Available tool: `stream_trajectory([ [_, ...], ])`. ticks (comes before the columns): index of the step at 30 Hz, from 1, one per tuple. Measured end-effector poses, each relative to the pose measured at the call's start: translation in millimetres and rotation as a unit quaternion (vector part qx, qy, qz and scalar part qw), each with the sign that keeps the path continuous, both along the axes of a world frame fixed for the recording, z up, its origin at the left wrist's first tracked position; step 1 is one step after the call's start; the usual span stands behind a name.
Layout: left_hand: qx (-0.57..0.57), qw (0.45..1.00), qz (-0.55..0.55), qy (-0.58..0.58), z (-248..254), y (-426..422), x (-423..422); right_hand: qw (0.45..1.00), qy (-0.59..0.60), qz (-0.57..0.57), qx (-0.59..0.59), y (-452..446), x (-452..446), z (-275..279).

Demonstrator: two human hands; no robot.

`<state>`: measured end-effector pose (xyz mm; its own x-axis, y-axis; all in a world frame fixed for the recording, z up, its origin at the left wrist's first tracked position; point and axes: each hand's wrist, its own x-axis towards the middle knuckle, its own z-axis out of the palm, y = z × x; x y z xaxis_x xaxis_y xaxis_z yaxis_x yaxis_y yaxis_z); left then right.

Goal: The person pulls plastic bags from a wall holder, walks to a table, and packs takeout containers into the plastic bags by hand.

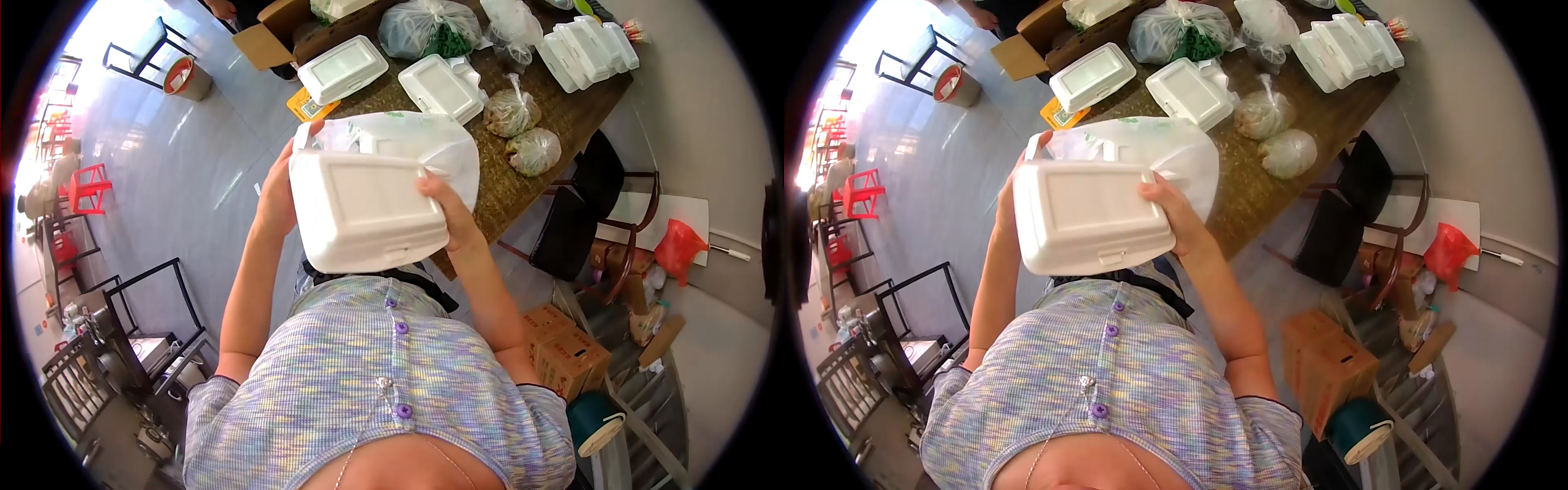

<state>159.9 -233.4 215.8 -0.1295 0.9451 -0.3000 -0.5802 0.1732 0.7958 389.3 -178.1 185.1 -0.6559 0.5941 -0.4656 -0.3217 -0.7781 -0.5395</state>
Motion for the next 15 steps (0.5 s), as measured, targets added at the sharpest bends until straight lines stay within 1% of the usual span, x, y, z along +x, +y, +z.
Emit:
stream_trajectory([
  [1, 0.027, 0.999, -0.041, -0.021, -17.8, -4.5, -14.7, 1.0, -0.004, 0.015, -0.002, -4.9, 2.0, -8.9],
  [2, -0.037, 0.999, 0.034, 0.021, 4.7, -1.7, 2.2, 0.999, -0.032, 0.001, 0.013, -5.7, 7.3, -19.2],
  [4, 0.022, 0.997, -0.069, 0.036, -16.5, -11.3, -20.3, 0.995, -0.085, -0.026, 0.046, -0.8, 22.1, -33.0],
  [5, -0.006, 0.993, -0.048, 0.107, -9.4, -11.9, -11.4, 0.994, -0.083, -0.025, 0.061, 5.8, 26.4, -27.8],
  [8, 0.006, 0.99, -0.091, 0.107, -1.4, -12.9, -2.5, 0.972, -0.142, -0.063, 0.174, 20.0, 25.0, -28.4],
  [9, 0.021, 0.989, -0.085, 0.122, 0.7, -10.0, 6.2, 0.964, -0.158, -0.098, 0.189, 24.3, 19.2, -27.0],
  [13, 0.035, 0.985, -0.114, 0.124, 6.4, -1.8, 16.9, 0.946, -0.201, -0.088, 0.239, 47.5, 2.5, -28.4],
  [15, 0.047, 0.989, -0.111, 0.087, 4.7, -0.9, 12.8, 0.926, -0.243, -0.09, 0.273, 58.8, 6.5, -40.0],
])
